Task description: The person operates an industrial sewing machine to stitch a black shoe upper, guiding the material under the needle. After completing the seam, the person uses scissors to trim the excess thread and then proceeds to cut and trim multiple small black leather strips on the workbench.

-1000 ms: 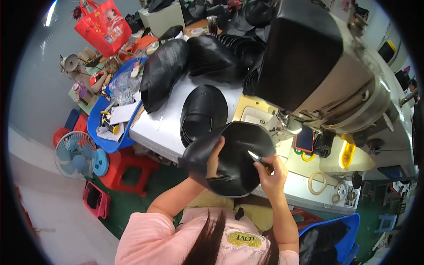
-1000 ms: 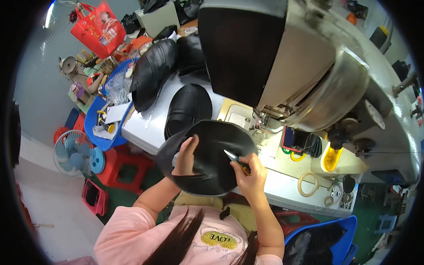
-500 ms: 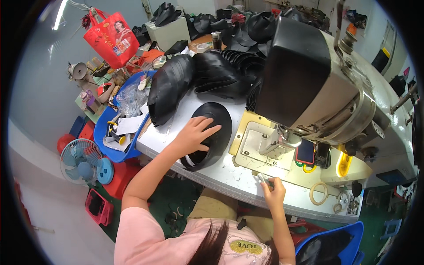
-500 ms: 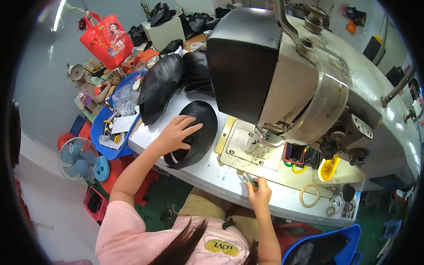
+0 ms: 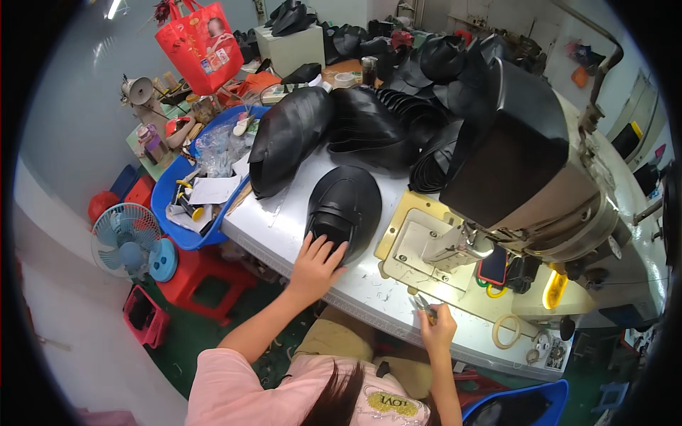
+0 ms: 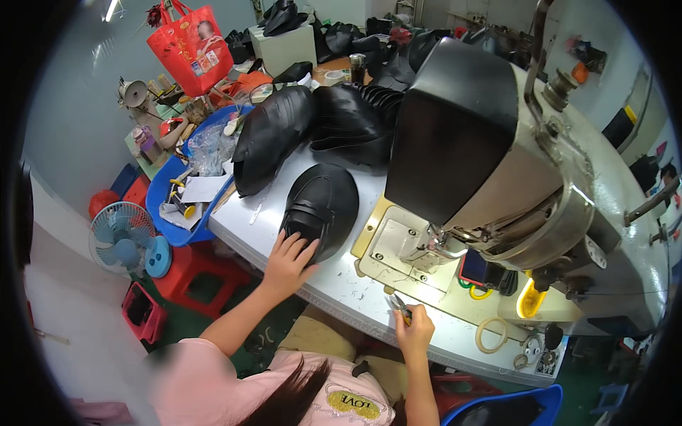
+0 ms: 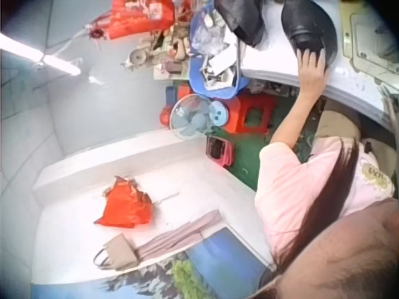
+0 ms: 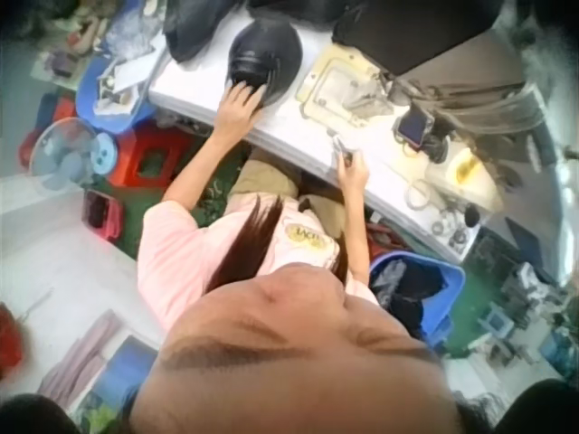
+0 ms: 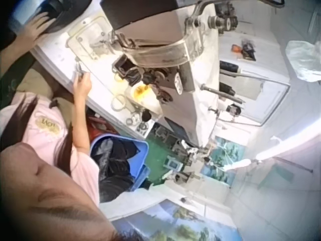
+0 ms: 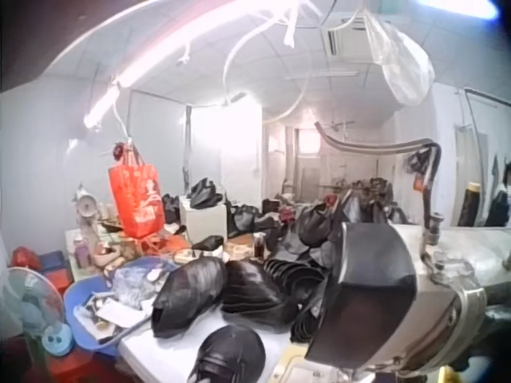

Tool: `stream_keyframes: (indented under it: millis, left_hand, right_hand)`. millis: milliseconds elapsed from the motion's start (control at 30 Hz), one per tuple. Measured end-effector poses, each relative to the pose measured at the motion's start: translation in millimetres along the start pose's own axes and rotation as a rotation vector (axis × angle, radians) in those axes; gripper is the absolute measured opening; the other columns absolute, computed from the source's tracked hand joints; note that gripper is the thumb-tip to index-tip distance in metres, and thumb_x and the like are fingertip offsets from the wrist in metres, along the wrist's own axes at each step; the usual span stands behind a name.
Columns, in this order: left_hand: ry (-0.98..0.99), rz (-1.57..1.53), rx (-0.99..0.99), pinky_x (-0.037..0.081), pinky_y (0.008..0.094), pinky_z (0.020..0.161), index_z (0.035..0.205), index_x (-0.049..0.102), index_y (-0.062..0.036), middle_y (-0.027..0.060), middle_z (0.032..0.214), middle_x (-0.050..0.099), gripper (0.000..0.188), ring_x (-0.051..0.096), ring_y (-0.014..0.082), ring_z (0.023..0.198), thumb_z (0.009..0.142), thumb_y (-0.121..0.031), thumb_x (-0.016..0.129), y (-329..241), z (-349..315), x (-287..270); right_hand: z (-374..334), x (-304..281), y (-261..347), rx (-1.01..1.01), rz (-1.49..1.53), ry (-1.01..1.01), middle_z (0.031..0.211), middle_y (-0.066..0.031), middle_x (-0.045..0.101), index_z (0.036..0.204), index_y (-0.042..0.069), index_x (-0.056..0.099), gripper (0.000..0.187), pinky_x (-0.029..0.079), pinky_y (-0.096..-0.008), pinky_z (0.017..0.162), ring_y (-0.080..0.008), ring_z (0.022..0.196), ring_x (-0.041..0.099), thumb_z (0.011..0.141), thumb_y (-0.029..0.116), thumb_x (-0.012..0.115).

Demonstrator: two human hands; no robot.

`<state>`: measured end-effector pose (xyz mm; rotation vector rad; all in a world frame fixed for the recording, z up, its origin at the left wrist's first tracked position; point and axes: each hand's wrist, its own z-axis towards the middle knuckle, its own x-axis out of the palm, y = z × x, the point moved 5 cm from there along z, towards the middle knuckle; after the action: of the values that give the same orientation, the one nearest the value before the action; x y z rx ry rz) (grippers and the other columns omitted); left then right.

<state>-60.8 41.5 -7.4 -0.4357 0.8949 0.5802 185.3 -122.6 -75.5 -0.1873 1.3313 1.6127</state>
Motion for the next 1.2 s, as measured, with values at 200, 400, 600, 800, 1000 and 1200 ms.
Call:
stream_keyframes:
  millis: [200, 400, 600, 800, 1000, 1200]
  left_hand:
    - [0.104, -0.106, -0.041, 0.042, 0.0391, 0.082, 0.089, 0.058, -0.0013, 0.0124, 0.078, 0.058, 0.043, 0.055, 0.0290, 0.078, 0.064, -0.032, 0.075, 10, 15, 0]
    - [0.026, -0.151, 0.007, 0.040, 0.0355, 0.074, 0.074, 0.054, -0.0044, 0.0100, 0.069, 0.056, 0.033, 0.054, 0.0271, 0.070, 0.065, -0.029, 0.074, 10, 8, -1]
    - [-0.251, -0.188, 0.061, 0.039, 0.0367, 0.070, 0.069, 0.051, -0.0065, 0.0069, 0.067, 0.051, 0.031, 0.049, 0.0249, 0.065, 0.066, -0.024, 0.076, 10, 4, -24]
    - [-0.569, -0.173, 0.396, 0.041, 0.0381, 0.080, 0.072, 0.054, -0.0078, 0.0065, 0.073, 0.056, 0.027, 0.055, 0.0233, 0.075, 0.069, -0.026, 0.074, 0, 110, 8]
    - [-0.211, -0.129, 0.594, 0.039, 0.0375, 0.092, 0.083, 0.054, -0.0063, 0.0077, 0.088, 0.057, 0.030, 0.055, 0.0255, 0.089, 0.068, -0.026, 0.069, 2, 158, 119]
    - [-0.184, -0.149, 0.565, 0.037, 0.0413, 0.098, 0.082, 0.051, -0.0061, 0.0091, 0.085, 0.055, 0.027, 0.053, 0.0273, 0.090, 0.067, -0.021, 0.067, -23, 182, 124]
  right_hand:
    - [-2, 1, 1, -0.054, -0.055, -0.025, 0.069, -0.0122, 0.056, 0.081, 0.001, 0.056, 0.026, 0.046, -0.0346, 0.052, -0.0281, 0.057, 0.059, 0.070, 0.013, 0.076]
    - [0, 3, 3, -0.044, -0.062, 0.005, 0.070, -0.0135, 0.057, 0.081, -0.001, 0.055, 0.024, 0.047, -0.0319, 0.053, -0.0248, 0.058, 0.059, 0.070, 0.009, 0.074]
    - [-1, 3, 4, -0.026, -0.084, 0.006, 0.068, -0.0135, 0.056, 0.082, -0.001, 0.055, 0.025, 0.046, -0.0321, 0.052, -0.0255, 0.056, 0.058, 0.070, 0.008, 0.074]
    - [-1, 1, 8, -0.053, -0.138, -0.021, 0.068, -0.0137, 0.055, 0.082, -0.001, 0.055, 0.025, 0.045, -0.0329, 0.052, -0.0273, 0.056, 0.058, 0.069, 0.009, 0.075]
    - [0, 4, 9, -0.064, -0.188, -0.069, 0.069, -0.0127, 0.055, 0.082, 0.000, 0.055, 0.026, 0.046, -0.0332, 0.051, -0.0271, 0.056, 0.058, 0.068, 0.009, 0.075]
    - [2, 3, 7, -0.035, -0.210, -0.053, 0.069, -0.0121, 0.055, 0.082, 0.000, 0.055, 0.025, 0.046, -0.0329, 0.051, -0.0263, 0.056, 0.059, 0.069, 0.008, 0.075]
